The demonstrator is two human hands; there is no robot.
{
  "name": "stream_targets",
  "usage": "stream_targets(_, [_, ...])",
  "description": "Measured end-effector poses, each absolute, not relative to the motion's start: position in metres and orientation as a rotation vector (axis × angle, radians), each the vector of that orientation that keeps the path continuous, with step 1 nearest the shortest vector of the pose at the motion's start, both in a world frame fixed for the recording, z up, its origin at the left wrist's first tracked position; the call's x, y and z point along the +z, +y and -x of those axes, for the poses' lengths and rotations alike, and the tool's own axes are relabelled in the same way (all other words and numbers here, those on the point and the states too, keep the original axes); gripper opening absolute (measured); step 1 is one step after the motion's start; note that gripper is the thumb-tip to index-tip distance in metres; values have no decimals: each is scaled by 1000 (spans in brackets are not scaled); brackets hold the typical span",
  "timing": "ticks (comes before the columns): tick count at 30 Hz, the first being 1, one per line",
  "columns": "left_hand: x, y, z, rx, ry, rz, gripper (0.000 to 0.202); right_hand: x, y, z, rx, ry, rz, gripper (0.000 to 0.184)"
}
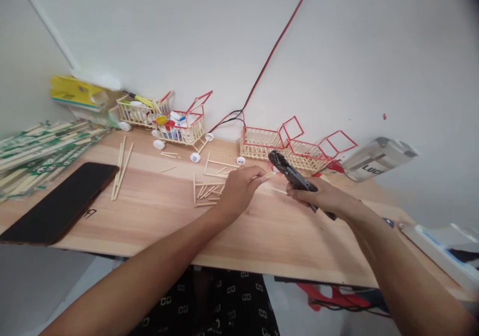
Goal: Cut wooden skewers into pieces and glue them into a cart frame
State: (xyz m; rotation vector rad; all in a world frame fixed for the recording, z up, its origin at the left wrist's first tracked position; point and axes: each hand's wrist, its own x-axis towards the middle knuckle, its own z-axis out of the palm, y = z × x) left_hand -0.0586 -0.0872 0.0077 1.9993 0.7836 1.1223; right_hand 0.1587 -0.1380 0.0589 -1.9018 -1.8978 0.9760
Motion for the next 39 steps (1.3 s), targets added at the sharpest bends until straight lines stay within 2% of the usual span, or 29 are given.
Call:
stream_targets(4, [0, -88, 53, 969, 752, -1980, 15, 62, -138, -153, 1054, -1944, 1829, 14])
stream_targets(11, [-8, -81, 48, 780, 671, -1642, 13, 63, -124, -140, 979, -1885, 1778, 12])
stream_targets(15, [-12, -75, 46, 695, 633, -1396, 14, 55, -114, -137, 940, -1720, 1812, 17])
stream_targets(22, [-9, -74, 49, 740, 668, -1146, 26, 24, -103, -132, 979, -1518, 1525, 38])
stream_targets(31, [-9, -71, 51, 654, 640, -1011, 37, 6, -102, -119, 907, -1503, 1428, 35])
stream_targets(39, [-9, -71, 56, 519, 613, -956, 26, 8, -105, -121, 1057, -1491, 1436, 38])
